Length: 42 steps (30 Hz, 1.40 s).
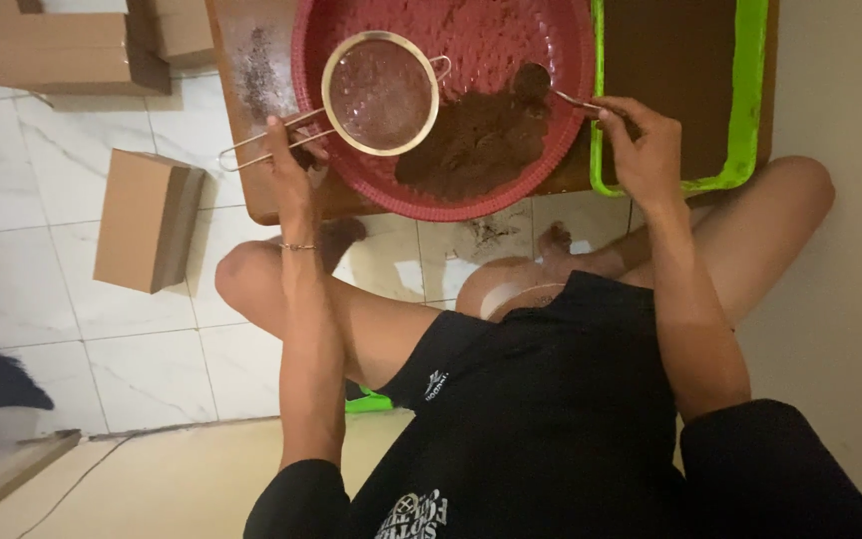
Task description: The person sits on the floor and uses a spoon to scoop brown powder from a red tray into a metal sieve. They shake the sieve over a green rectangular container to sift the powder, repeating the process multiple times.
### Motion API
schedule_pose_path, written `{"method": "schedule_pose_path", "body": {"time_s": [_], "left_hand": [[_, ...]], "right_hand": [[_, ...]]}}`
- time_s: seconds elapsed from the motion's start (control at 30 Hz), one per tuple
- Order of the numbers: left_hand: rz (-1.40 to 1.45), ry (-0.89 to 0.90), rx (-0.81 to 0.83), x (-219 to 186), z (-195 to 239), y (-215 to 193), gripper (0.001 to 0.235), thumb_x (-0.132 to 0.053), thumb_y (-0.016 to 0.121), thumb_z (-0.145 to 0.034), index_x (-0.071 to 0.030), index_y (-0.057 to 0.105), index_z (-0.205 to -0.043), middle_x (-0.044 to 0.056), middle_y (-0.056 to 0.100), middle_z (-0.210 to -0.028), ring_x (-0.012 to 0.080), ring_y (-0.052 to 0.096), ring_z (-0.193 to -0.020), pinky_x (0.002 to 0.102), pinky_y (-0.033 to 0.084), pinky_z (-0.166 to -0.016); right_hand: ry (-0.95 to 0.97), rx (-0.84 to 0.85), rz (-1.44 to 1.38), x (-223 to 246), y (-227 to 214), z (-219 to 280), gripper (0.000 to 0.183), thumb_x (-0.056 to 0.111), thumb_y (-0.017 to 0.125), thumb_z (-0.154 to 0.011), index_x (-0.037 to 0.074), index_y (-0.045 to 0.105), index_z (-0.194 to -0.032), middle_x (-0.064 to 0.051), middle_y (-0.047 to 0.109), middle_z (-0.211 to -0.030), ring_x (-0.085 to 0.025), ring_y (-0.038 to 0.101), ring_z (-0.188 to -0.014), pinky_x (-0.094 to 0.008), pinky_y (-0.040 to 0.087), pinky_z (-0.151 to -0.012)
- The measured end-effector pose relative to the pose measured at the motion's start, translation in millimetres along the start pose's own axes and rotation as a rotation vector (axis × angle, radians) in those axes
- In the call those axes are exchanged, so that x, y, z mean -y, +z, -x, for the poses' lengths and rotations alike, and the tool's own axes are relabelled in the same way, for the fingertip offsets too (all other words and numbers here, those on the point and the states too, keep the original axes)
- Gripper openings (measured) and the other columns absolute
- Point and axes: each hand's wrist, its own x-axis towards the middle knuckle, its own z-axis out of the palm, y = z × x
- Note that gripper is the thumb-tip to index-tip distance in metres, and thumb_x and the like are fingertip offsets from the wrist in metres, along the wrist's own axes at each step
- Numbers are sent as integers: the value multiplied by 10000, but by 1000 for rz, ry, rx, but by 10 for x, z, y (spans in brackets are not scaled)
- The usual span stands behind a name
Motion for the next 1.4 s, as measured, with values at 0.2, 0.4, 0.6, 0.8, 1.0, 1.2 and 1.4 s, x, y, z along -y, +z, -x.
{"method": "schedule_pose_path", "body": {"time_s": [0.2, 0.4, 0.6, 0.8, 1.0, 1.2, 1.4], "left_hand": [[17, 196, 78, 25, -64, 31, 395, -454, 511, -995, -137, 642, -798, -4, 606, -633, 107, 587, -591, 234, 470, -618], [-109, 208, 28, 48, -25, 106, 543, -558, 478, -1005, -157, 644, -679, 89, 616, -521, 156, 591, -453, 239, 440, -453], [-147, 233, 69, 51, -13, 231, 627, -589, 438, -1006, -159, 621, -589, 47, 615, -496, 93, 551, -428, 207, 396, -431], [-246, 322, 97, 54, 104, 312, 646, -526, 427, -1045, -130, 656, -589, 61, 642, -527, 122, 587, -479, 226, 438, -506], [-326, 384, 154, 92, 202, 360, 653, -481, 414, -1070, -117, 702, -611, 73, 666, -562, 151, 637, -539, 264, 486, -580], [-314, 374, 216, 167, 227, 310, 632, -436, 404, -1089, -81, 738, -687, 90, 683, -584, 153, 634, -553, 265, 484, -623], [-258, 377, 230, 123, 244, 331, 589, -440, 419, -1082, -71, 758, -772, 93, 687, -593, 158, 645, -563, 283, 497, -636]], "right_hand": [[97, 31, -100, -246, 34, 24, 201, -14, 626, -1074, -34, 724, -1249, -125, 756, -1055, -169, 688, -895, -279, 540, -792], [169, 46, -152, -331, 296, 295, 131, 134, 707, -1085, 128, 806, -1171, -126, 761, -979, -150, 660, -934, -346, 526, -781], [390, -54, -626, -298, 275, 415, 216, 99, 565, -1110, 2, 692, -1256, -196, 734, -1128, -228, 736, -1021, -288, 618, -833], [249, -115, -565, 268, 136, 377, 215, 126, 559, -1142, 17, 679, -1283, -193, 731, -1169, -223, 707, -1078, -292, 595, -889], [-115, -121, -327, 161, 615, 286, 227, -43, 711, -1031, 56, 776, -1223, -204, 763, -1113, -317, 718, -1077, -428, 581, -879], [-509, -77, -166, 451, 648, 198, 287, -73, 681, -1014, 19, 753, -1276, -185, 768, -1143, -372, 731, -1039, -460, 589, -913], [-460, -182, -261, 206, 602, 242, 261, -120, 693, -1002, -27, 753, -1238, -226, 766, -1115, -379, 739, -981, -476, 595, -835]]}}
